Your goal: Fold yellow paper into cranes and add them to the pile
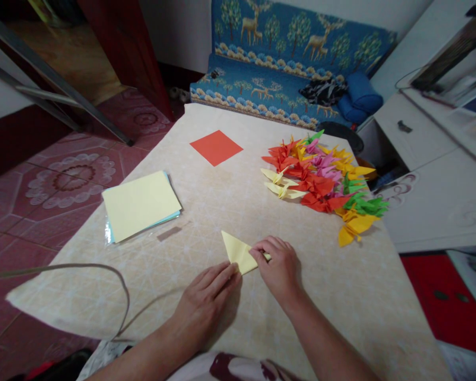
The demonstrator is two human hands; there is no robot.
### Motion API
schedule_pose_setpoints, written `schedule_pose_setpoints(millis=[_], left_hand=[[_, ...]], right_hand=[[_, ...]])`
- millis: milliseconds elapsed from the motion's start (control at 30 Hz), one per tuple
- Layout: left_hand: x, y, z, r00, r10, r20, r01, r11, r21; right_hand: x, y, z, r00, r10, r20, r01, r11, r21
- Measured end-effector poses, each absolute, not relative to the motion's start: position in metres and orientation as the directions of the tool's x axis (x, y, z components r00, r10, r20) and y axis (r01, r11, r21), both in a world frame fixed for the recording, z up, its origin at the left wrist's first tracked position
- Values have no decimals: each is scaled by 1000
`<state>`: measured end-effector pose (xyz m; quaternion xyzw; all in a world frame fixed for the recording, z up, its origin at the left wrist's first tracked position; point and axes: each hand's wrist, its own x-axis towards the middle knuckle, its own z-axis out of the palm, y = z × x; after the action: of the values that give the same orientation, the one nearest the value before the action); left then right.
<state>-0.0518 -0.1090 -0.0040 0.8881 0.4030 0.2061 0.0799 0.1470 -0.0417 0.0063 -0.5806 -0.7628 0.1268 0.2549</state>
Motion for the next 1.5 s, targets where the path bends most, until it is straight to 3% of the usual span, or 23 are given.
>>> schedule_pose_setpoints(millis=[500,1033,1500], left_hand=[[-51,-109,-6,589,758,280,701,-651,291],[-52,-110,-5,609,754,244,702,-656,275],[-50,-111,-9,593,770,237,718,-639,276]], right_hand=[[142,-45,4,-172,950,260,880,266,-393],[142,-46,0,-158,949,272,863,267,-429],[141,-45,-1,-156,949,275,894,254,-369]])
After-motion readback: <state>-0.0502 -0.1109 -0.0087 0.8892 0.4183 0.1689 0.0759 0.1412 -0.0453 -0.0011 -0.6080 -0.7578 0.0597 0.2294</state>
